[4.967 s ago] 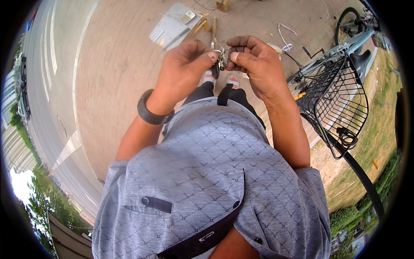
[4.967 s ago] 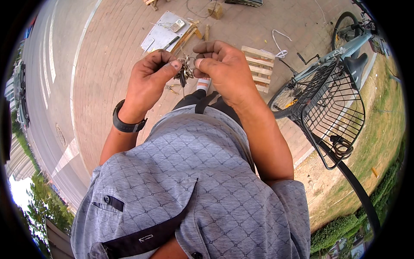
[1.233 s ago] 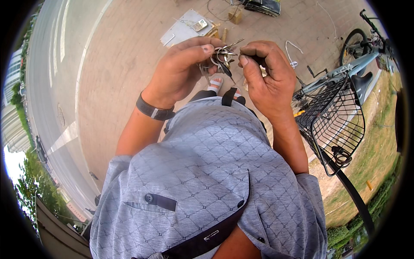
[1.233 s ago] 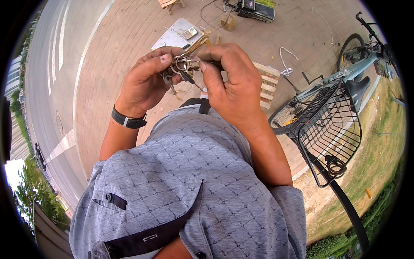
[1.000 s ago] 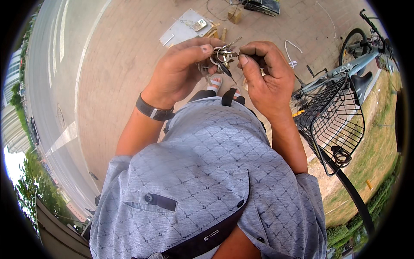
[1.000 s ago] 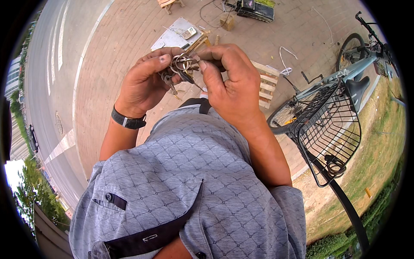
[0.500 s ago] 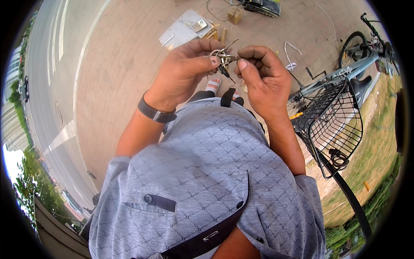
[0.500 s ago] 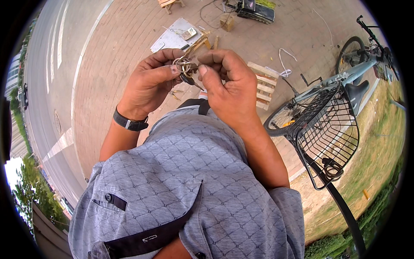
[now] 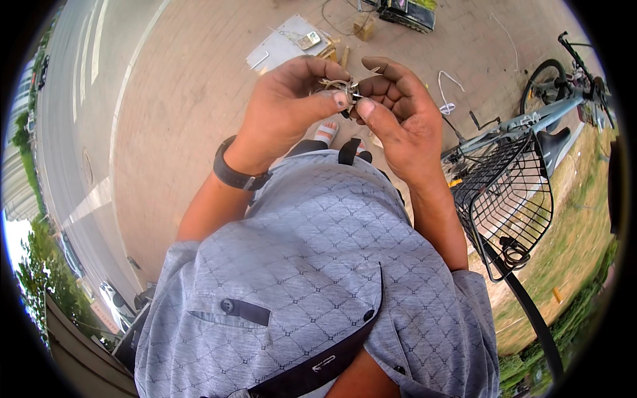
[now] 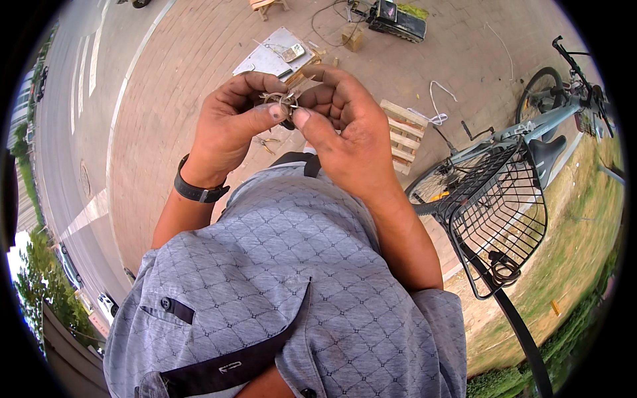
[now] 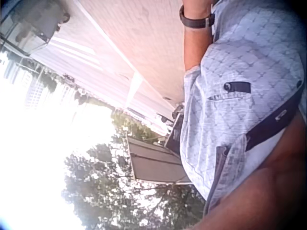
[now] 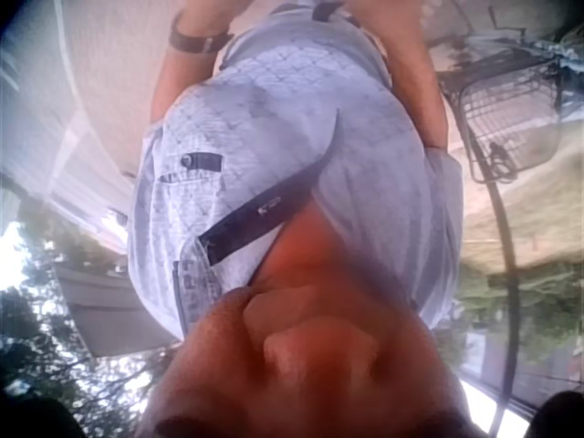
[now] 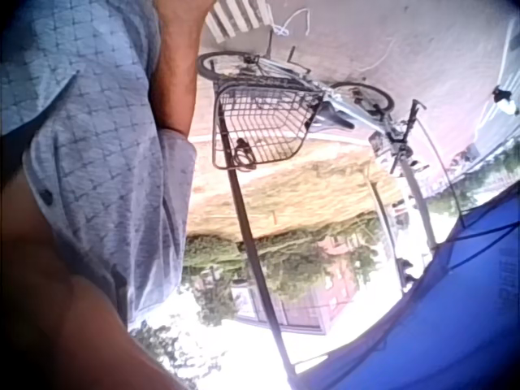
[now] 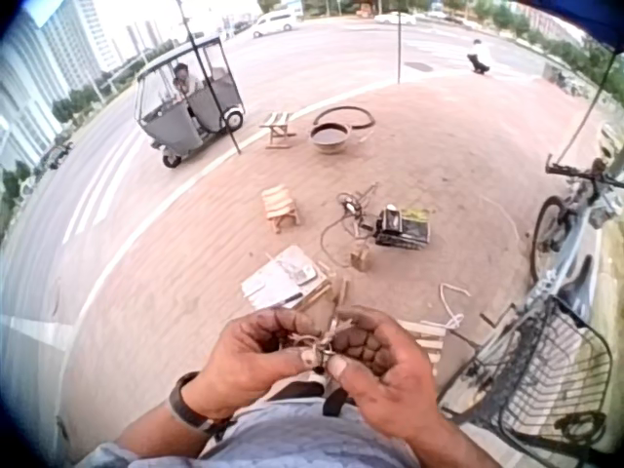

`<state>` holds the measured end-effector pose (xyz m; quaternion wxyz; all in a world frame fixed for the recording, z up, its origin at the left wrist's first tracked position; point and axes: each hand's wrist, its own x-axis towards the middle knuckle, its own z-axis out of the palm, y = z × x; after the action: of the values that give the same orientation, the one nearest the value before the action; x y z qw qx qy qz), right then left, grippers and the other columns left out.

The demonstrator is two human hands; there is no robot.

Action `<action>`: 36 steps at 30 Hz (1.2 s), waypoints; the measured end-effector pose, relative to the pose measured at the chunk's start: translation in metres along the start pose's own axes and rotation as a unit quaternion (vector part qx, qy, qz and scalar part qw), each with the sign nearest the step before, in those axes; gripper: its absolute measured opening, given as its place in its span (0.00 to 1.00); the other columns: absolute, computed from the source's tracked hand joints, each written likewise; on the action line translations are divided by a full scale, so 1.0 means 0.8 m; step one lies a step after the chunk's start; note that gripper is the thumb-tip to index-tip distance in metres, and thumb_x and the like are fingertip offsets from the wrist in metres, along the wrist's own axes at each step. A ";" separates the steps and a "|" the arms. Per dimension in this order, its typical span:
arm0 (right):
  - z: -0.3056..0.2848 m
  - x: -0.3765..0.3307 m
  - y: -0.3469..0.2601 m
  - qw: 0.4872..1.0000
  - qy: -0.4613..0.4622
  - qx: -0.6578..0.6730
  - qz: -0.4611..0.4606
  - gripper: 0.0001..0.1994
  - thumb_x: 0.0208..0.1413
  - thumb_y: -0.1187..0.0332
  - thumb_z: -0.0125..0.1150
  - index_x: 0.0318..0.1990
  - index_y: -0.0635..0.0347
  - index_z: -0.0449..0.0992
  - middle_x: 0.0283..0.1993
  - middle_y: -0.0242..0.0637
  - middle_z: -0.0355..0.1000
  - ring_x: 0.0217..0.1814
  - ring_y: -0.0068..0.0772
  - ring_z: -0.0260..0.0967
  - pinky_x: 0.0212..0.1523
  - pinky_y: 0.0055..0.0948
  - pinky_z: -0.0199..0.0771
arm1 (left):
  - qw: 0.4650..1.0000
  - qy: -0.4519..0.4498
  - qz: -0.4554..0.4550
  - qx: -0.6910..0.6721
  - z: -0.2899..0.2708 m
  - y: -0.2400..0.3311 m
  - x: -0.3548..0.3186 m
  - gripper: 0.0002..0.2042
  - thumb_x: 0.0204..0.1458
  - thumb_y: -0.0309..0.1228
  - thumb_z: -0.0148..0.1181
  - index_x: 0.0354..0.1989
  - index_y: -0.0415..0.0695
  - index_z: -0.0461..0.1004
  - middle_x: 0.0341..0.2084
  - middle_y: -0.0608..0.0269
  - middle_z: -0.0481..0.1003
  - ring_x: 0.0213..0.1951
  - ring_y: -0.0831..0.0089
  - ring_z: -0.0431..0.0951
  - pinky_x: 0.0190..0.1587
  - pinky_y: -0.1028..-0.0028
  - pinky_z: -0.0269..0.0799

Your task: The person retrieves a metal ring and several keys from a cluttered drawer, then attaches the keys to the ring one by one. The person repeatedly adjusts and inspects the assembled keyring while standing near a workbench.

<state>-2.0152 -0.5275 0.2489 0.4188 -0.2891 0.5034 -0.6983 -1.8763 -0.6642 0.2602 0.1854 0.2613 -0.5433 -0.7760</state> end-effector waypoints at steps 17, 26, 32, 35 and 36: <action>-0.010 0.004 -0.004 0.997 0.059 -0.038 -0.023 0.08 0.64 0.75 0.60 0.46 0.69 0.80 0.40 0.34 0.81 0.40 0.18 0.74 0.42 0.20 0.74 | 0.996 -0.003 0.039 0.083 0.008 -0.001 -0.001 0.13 0.54 0.20 0.69 0.48 0.35 0.77 0.38 0.63 0.80 0.37 0.81 0.78 0.40 0.79 0.75; -0.015 0.007 0.002 0.997 0.080 -0.021 -0.005 0.08 0.62 0.74 0.61 0.44 0.70 0.81 0.40 0.35 0.81 0.42 0.19 0.74 0.46 0.21 0.74 | 0.995 0.005 0.043 0.095 0.007 -0.001 -0.002 0.13 0.56 0.18 0.68 0.49 0.35 0.77 0.42 0.62 0.80 0.43 0.78 0.80 0.49 0.76 0.77; -0.015 0.012 0.008 0.997 0.071 0.011 -0.013 0.08 0.62 0.75 0.61 0.45 0.70 0.81 0.43 0.35 0.81 0.44 0.20 0.74 0.48 0.21 0.73 | 0.983 0.011 0.091 0.160 0.003 -0.009 -0.002 0.11 0.58 0.19 0.66 0.48 0.34 0.76 0.43 0.61 0.80 0.43 0.78 0.79 0.49 0.76 0.76; -0.015 0.013 0.011 0.998 0.061 0.031 0.011 0.08 0.62 0.74 0.60 0.45 0.70 0.80 0.43 0.36 0.81 0.44 0.20 0.74 0.48 0.21 0.73 | 0.980 0.025 0.113 0.161 0.001 -0.014 -0.003 0.10 0.59 0.20 0.65 0.48 0.34 0.75 0.44 0.59 0.80 0.44 0.77 0.78 0.50 0.76 0.75; -0.016 0.013 0.011 0.998 0.056 0.028 0.021 0.09 0.62 0.74 0.60 0.45 0.70 0.80 0.43 0.36 0.81 0.44 0.20 0.74 0.48 0.22 0.73 | 0.980 0.030 0.117 0.159 0.001 -0.015 -0.004 0.10 0.59 0.20 0.65 0.48 0.34 0.75 0.44 0.59 0.80 0.45 0.77 0.78 0.50 0.75 0.75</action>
<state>-2.0283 -0.5319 0.2361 0.4127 -0.2267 0.5123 -0.7182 -1.8741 -0.6576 0.2499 0.2467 0.2451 -0.6811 -0.6443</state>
